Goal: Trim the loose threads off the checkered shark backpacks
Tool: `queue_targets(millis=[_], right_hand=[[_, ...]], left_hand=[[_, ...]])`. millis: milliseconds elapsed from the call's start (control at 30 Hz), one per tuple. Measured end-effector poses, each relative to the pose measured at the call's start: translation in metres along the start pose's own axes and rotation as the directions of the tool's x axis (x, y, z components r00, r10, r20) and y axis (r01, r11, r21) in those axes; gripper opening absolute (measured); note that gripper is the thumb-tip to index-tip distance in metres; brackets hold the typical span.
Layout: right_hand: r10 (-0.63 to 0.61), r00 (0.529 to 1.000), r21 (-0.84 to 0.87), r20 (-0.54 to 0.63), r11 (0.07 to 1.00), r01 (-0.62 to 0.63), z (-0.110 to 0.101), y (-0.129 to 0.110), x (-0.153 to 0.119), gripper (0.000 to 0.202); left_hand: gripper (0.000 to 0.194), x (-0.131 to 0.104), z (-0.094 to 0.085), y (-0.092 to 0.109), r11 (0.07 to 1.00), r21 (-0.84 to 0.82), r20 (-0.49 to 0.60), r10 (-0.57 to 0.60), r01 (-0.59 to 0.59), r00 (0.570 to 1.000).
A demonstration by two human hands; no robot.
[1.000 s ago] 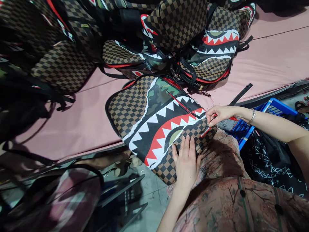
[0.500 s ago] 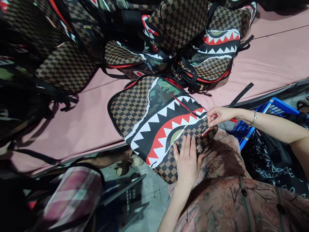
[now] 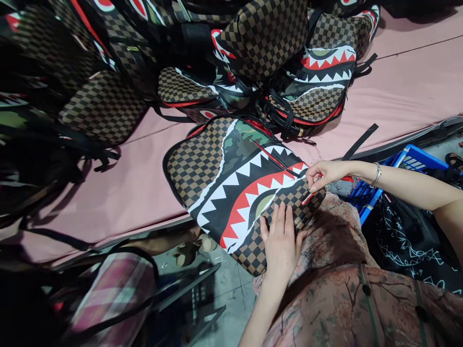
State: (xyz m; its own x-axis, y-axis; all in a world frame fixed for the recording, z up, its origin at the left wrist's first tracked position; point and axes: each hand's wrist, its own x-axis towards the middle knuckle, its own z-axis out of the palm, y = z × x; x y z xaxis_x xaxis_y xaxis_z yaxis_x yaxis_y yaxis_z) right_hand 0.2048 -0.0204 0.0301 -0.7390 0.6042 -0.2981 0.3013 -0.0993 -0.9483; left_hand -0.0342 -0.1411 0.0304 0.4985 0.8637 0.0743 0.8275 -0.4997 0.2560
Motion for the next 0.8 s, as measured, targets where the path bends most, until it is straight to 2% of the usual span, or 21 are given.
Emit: queue_targets(millis=[333,467,533,600,667,733,800], right_hand=[[0.0,0.994,0.02,-0.109,1.0,0.002,0.011,-0.006,-0.005,0.03],[-0.017,0.982,-0.047,-0.19,0.999,0.008,0.018,-0.011,-0.011,0.031],[-0.028,0.97,-0.006,-0.242,1.0,0.028,0.02,-0.011,-0.014,0.031],[-0.017,0.938,0.148,-0.346,0.986,0.073,0.02,-0.006,-0.017,0.031],[0.024,0.886,0.319,-0.464,0.937,0.142,0.017,0.005,-0.02,0.031],[0.073,0.821,0.422,-0.567,0.881,0.213,0.015,0.022,-0.02,0.035],[0.124,0.726,0.438,-0.676,0.86,0.261,0.016,0.039,-0.016,0.042]], left_hand=[[0.053,-0.001,0.001,-0.001,1.0,0.027,-0.015,0.007,-0.006,1.0],[0.054,-0.003,0.002,-0.002,1.0,0.012,-0.04,0.007,-0.006,0.999],[0.055,-0.004,0.002,-0.004,1.0,0.011,-0.053,0.012,-0.011,0.999],[0.057,-0.005,0.002,-0.006,1.0,0.009,-0.065,0.02,-0.019,0.998],[0.059,-0.005,0.004,-0.009,1.0,0.003,-0.077,0.025,-0.025,0.997],[0.061,-0.007,0.009,-0.012,0.999,0.002,-0.083,0.041,-0.041,0.996],[0.064,-0.008,0.019,-0.015,0.999,0.015,-0.099,0.051,-0.05,0.994]])
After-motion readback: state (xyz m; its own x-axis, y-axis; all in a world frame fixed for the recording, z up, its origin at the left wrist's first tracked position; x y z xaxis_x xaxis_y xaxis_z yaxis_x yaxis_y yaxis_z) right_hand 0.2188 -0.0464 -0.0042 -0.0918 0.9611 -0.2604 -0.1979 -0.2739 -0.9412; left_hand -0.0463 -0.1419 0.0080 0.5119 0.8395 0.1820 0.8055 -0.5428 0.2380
